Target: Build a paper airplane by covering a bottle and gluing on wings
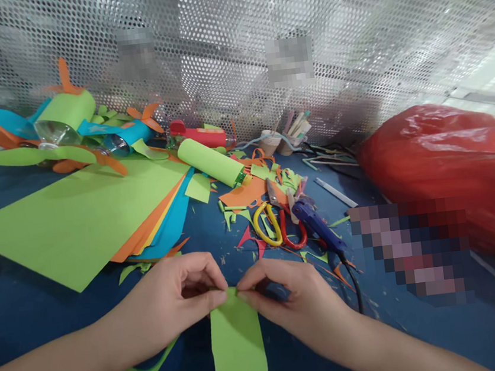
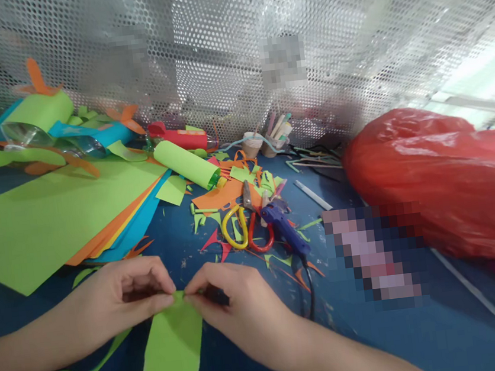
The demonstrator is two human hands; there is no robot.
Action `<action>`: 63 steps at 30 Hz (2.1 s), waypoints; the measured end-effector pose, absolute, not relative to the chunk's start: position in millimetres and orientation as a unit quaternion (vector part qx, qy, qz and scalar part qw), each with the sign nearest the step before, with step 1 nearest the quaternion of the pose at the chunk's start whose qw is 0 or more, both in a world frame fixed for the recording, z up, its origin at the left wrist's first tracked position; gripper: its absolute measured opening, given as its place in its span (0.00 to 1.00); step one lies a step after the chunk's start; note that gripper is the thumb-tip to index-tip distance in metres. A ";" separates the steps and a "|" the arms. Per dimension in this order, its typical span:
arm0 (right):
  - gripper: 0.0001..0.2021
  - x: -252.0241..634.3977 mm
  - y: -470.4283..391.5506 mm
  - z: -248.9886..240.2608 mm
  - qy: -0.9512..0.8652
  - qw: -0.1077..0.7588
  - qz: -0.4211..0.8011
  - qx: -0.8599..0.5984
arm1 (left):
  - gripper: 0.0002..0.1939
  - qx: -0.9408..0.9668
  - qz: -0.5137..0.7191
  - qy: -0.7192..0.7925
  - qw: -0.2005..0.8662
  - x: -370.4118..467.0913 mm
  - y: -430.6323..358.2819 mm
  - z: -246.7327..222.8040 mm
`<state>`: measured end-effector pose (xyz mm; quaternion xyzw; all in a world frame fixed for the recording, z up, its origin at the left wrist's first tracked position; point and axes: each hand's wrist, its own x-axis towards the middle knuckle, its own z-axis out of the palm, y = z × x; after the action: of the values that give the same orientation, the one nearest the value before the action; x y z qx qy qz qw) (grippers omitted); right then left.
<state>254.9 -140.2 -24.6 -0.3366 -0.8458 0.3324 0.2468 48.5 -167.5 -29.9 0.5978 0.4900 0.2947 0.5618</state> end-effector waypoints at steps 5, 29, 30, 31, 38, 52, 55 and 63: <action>0.06 255.8 -140.6 -26.0 -0.850 0.259 0.317 -0.332 | 0.04 0.625 0.296 0.488 0.532 48.7 -168.2 -31.3; 0.04 256.4 -136.8 -26.9 -0.864 0.283 0.282 -0.308 | 0.06 0.687 0.314 0.477 0.450 45.0 -169.9 -36.2; 0.03 256.4 -136.5 -27.1 -0.861 0.284 0.283 -0.312 | 0.06 0.688 0.314 0.480 0.445 45.0 -169.7 -36.1; 0.03 256.3 -136.3 -27.4 -0.860 0.284 0.284 -0.316 | 0.06 0.689 0.314 0.481 0.442 44.9 -169.6 -35.9; 0.09 256.1 -137.5 -27.8 -0.858 0.306 0.267 -0.314 | 0.06 0.688 0.331 0.482 0.429 44.4 -168.8 -33.7; 0.05 258.3 -136.3 -27.0 -0.866 0.316 0.229 -0.313 | 0.06 0.699 0.338 0.493 0.393 45.1 -171.7 -31.4; 0.04 258.8 -137.1 -26.5 -0.870 0.318 0.218 -0.307 | 0.06 0.694 0.344 0.492 0.397 45.3 -171.5 -30.9; 0.06 259.8 -138.3 -23.0 -0.893 0.315 0.184 -0.263 | 0.03 0.615 0.364 0.494 0.495 48.1 -169.1 -27.5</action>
<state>259.8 -138.3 -23.0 -0.2625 -0.8932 0.1842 0.3152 48.1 -169.1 -27.5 0.6147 0.4945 0.3645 0.4948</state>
